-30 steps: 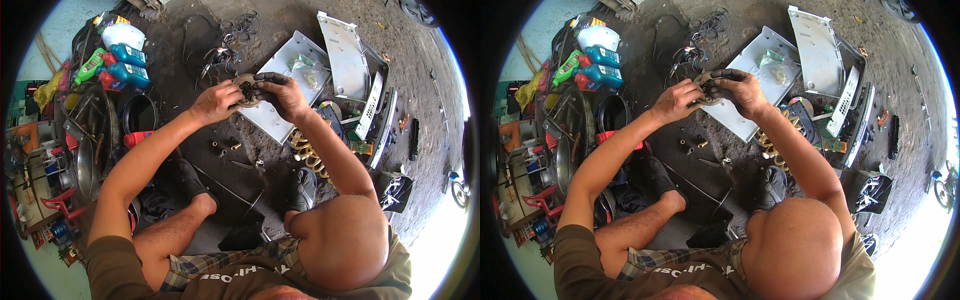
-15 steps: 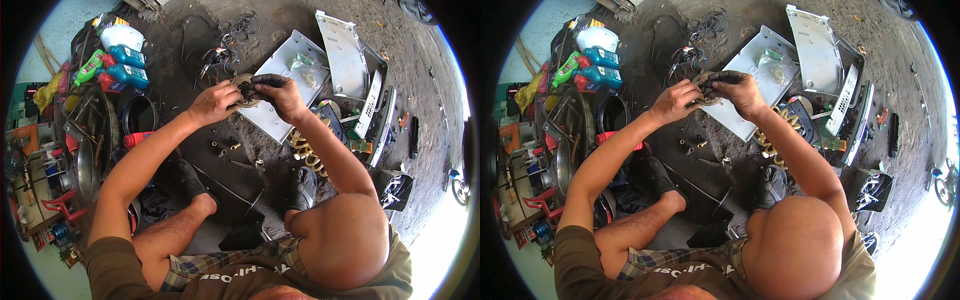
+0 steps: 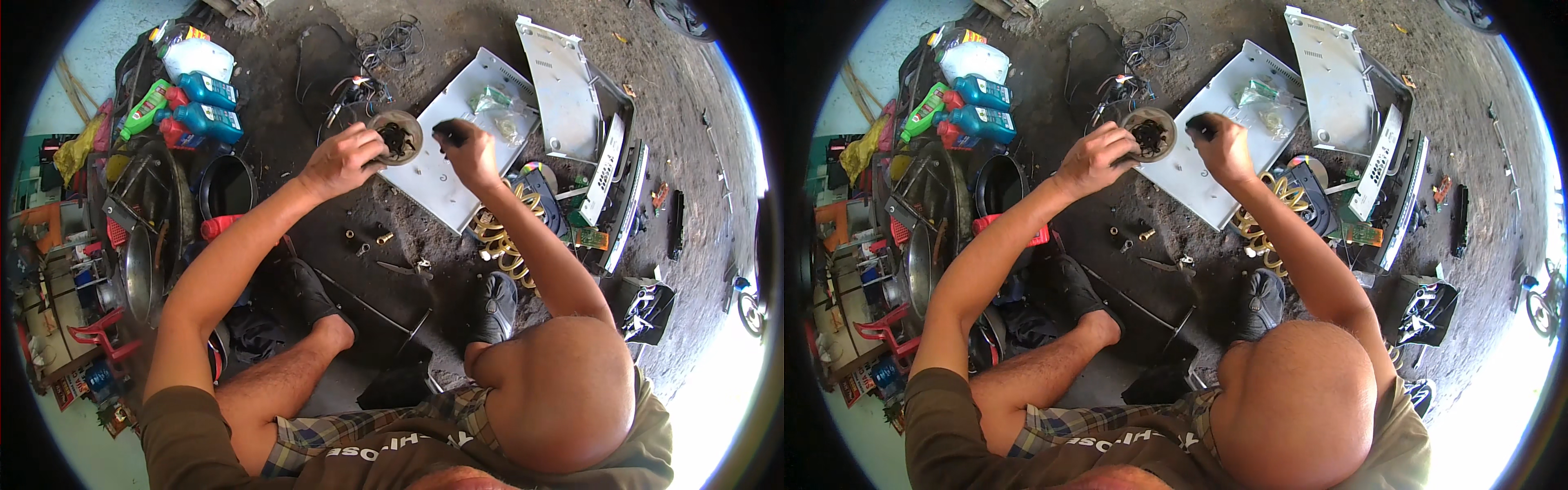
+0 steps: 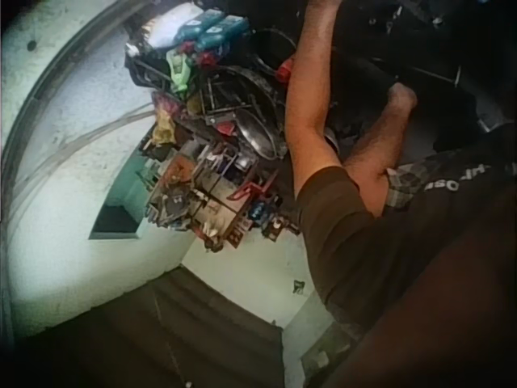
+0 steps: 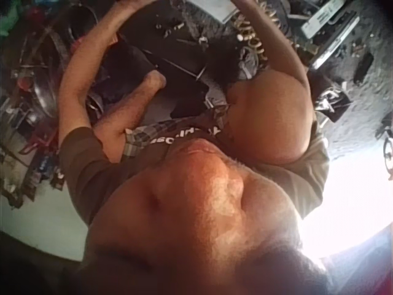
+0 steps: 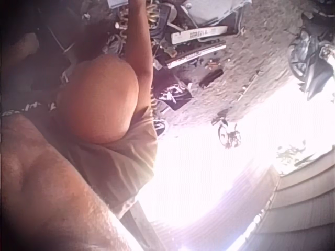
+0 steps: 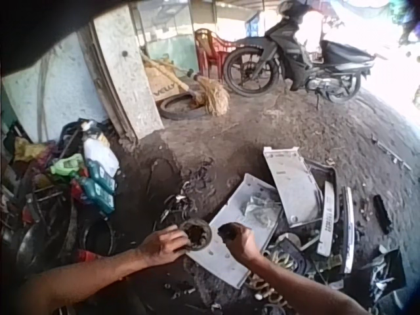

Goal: The person sits on the floor and uses a metal rod to manipulate a small brass fitting. They then pick up a small black ring and place it into the fitting. Finally, they pick up a larger metal component and wipe it with a cloth.

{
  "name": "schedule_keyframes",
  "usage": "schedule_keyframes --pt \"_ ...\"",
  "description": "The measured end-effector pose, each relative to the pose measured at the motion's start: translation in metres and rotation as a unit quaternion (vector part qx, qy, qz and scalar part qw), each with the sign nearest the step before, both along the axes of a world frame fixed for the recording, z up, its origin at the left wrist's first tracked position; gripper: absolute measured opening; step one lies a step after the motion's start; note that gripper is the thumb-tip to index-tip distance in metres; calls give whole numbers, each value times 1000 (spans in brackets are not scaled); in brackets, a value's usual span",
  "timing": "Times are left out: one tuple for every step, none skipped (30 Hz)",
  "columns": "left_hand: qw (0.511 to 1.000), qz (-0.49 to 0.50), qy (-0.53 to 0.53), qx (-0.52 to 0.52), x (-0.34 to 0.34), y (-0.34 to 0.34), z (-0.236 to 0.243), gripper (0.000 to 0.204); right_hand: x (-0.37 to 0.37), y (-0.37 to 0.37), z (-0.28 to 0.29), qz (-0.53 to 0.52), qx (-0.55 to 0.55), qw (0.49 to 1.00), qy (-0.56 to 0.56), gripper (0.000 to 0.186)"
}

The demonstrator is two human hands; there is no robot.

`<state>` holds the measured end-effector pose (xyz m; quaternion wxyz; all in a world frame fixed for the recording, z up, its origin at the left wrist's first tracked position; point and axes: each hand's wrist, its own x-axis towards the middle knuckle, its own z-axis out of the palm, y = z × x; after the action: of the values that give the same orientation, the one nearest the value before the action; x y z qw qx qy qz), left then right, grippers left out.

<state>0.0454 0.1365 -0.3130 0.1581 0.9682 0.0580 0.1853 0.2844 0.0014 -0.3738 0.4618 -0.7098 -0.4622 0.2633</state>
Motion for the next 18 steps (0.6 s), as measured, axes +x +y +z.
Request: schedule_keyframes --pt "1000 -3 -7 0 5 2 0 31 7 -5 -25 19 34 998 -41 18" --pt "1000 -4 -3 4 3 3 0 31 5 -8 -31 78 8 995 -57 16" --pt "1000 -4 1 8 1 4 0 31 -1 -10 -37 99 -31 992 -77 16" --pt "1000 -5 4 12 0 5 0 31 -8 -11 -43 119 -70 986 -97 16" --pt "1000 -8 8 22 -2 5 -1 31 -15 -9 -46 157 -73 976 -131 20" --pt "999 -11 12 32 -4 6 -2 31 -22 -10 -49 172 -94 972 -132 23" --pt "999 -15 16 42 -5 6 -4 31 -29 -10 -52 184 -128 962 -158 21" --pt "998 -16 20 49 -6 5 -5 31 -35 -9 -54 195 -161 950 -184 20" --pt "998 -18 23 56 -7 4 -6 31 -37 -8 -55 204 -170 944 -198 18" --pt "997 -20 27 64 -8 4 -7 31 -39 -7 -56 212 -179 937 -211 17" --pt "997 -22 27 65 -8 3 -7 30 -40 -6 -57 220 -188 930 -225 17" --pt "997 -24 28 66 -8 3 -7 30 -40 -4 -59 221 -189 929 -228 17" --pt "997 -26 29 66 -9 3 -7 30 -41 -3 -61 221 -191 928 -231 17" --pt "997 -27 30 66 -10 3 -8 30 -41 -1 -61 223 -192 927 -235 18" --pt "997 -29 31 65 -11 3 -8 30 -42 -1 -62 225 -192 923 -248 17" --pt "997 -30 33 65 -12 4 -8 29 -43 0 -62 226 -193 918 -262 17" --pt "997 -28 33 65 -11 4 -8 29 -43 -1 -64 226 -194 914 -275 17" --pt "997 -27 34 66 -11 5 -8 29 -43 -1 -67 230 -186 914 -278 17"
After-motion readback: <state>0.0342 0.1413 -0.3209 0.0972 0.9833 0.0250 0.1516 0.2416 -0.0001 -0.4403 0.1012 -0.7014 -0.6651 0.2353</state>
